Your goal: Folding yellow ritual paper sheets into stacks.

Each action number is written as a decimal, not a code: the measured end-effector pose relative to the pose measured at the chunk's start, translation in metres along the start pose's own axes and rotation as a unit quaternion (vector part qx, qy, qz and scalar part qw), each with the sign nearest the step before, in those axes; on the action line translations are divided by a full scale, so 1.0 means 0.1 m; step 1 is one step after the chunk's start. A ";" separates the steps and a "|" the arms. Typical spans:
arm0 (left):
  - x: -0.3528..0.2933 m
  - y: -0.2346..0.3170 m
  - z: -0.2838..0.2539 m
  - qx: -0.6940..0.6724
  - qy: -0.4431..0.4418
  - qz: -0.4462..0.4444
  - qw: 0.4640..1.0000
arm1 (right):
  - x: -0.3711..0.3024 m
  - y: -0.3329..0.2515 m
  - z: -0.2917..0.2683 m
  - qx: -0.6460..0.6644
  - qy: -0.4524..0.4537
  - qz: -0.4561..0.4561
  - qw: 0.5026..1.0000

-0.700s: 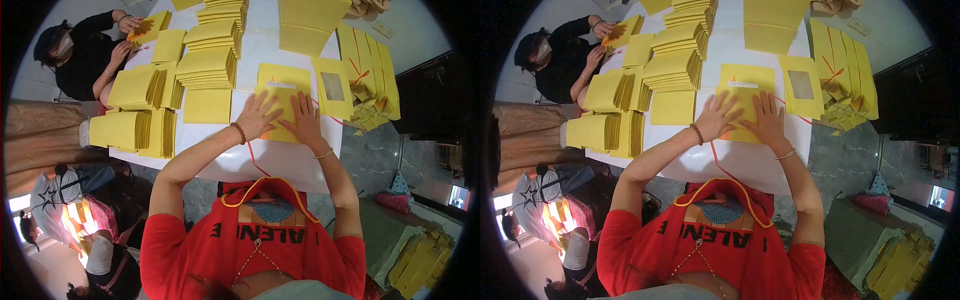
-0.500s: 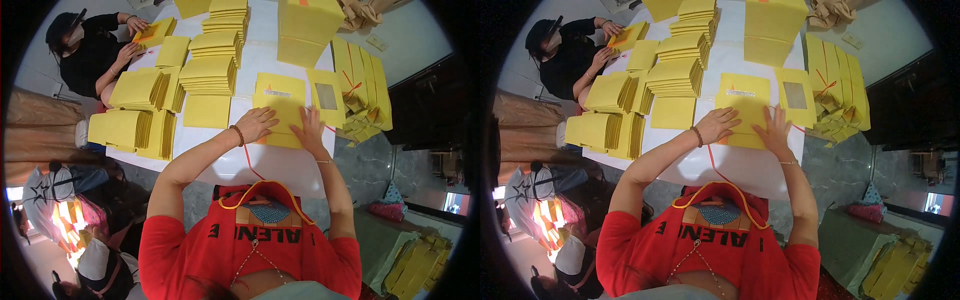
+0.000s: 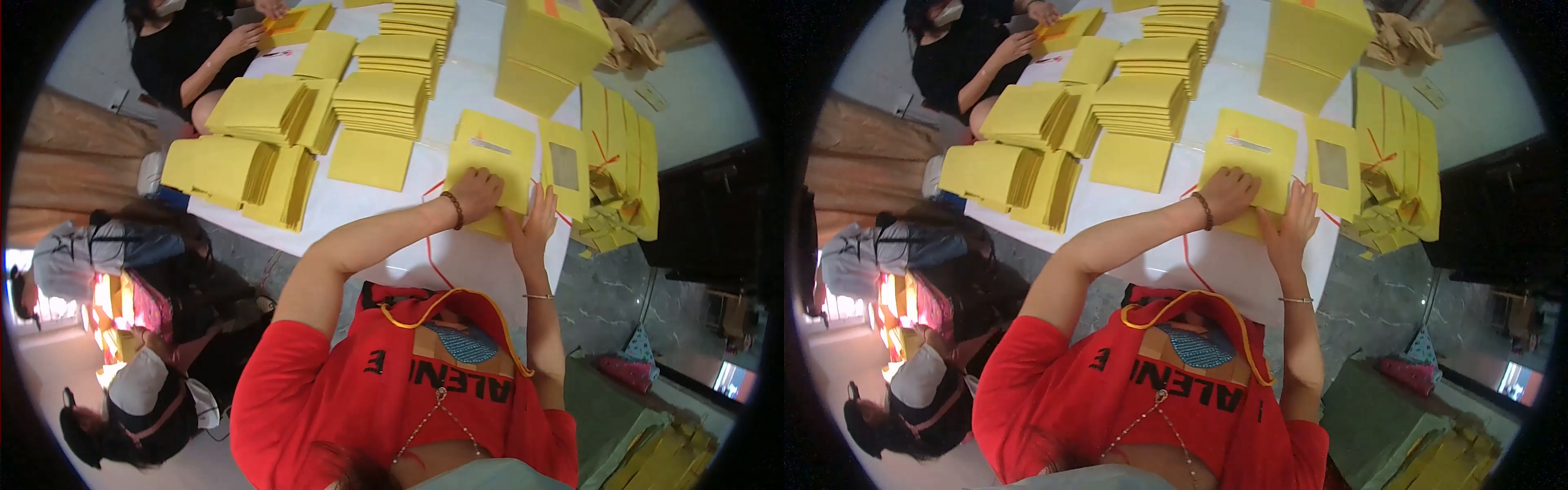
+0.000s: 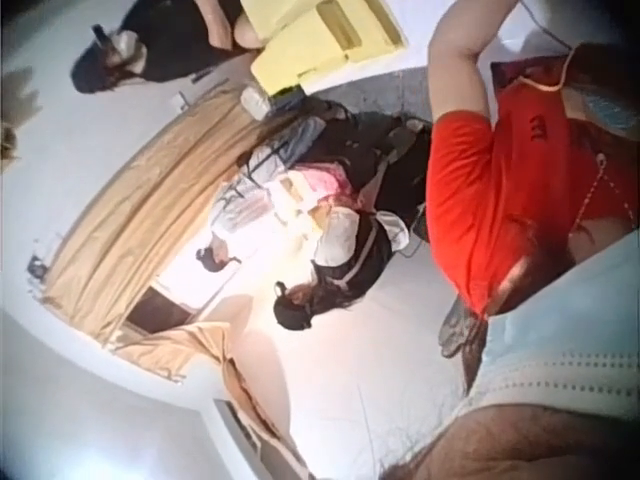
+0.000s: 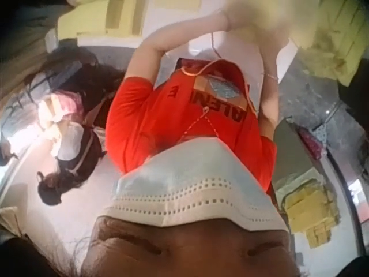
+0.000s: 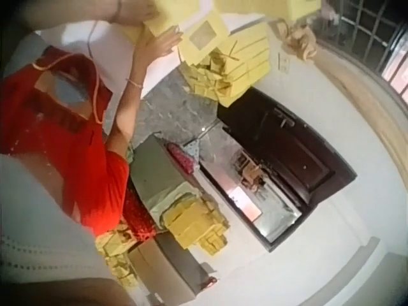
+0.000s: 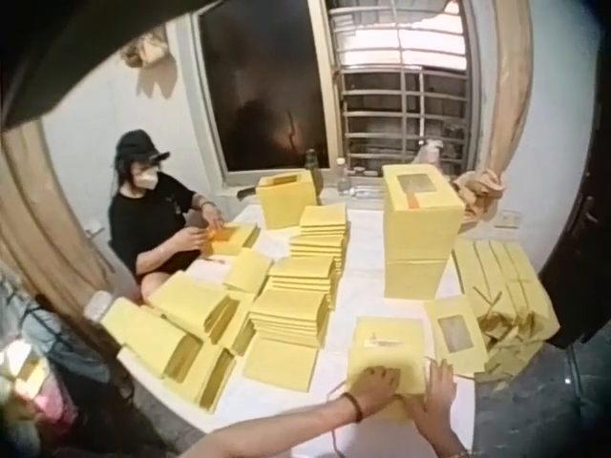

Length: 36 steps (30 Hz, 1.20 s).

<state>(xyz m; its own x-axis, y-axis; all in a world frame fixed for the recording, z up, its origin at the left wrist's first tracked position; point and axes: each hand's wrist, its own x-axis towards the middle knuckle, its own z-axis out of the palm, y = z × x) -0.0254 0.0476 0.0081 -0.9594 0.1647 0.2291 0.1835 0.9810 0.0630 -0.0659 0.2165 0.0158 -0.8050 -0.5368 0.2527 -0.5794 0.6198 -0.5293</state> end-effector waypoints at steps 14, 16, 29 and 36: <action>-1.58 -1.43 -0.35 0.029 0.099 -0.089 0.991 | 0.05 -0.01 0.08 0.101 -0.063 -0.109 0.987; -1.61 -1.44 -0.28 0.036 0.082 -0.101 0.991 | 0.02 0.05 0.17 0.056 -0.097 -0.081 0.990; -1.68 -1.44 -0.13 0.056 0.015 -0.169 0.984 | -0.04 0.09 0.22 0.090 -0.113 -0.046 0.988; -1.73 -1.46 0.00 0.047 0.002 -0.162 0.986 | -0.03 0.10 0.23 0.112 -0.116 -0.029 0.986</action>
<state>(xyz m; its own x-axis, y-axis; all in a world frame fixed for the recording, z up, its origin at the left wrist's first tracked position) 0.1138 -0.1236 -0.0407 -0.9635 -0.1582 0.2161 -0.1526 0.9874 0.0425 -0.0661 0.2109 -0.0090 -0.7061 -0.6996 0.1094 -0.5591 0.4560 -0.6925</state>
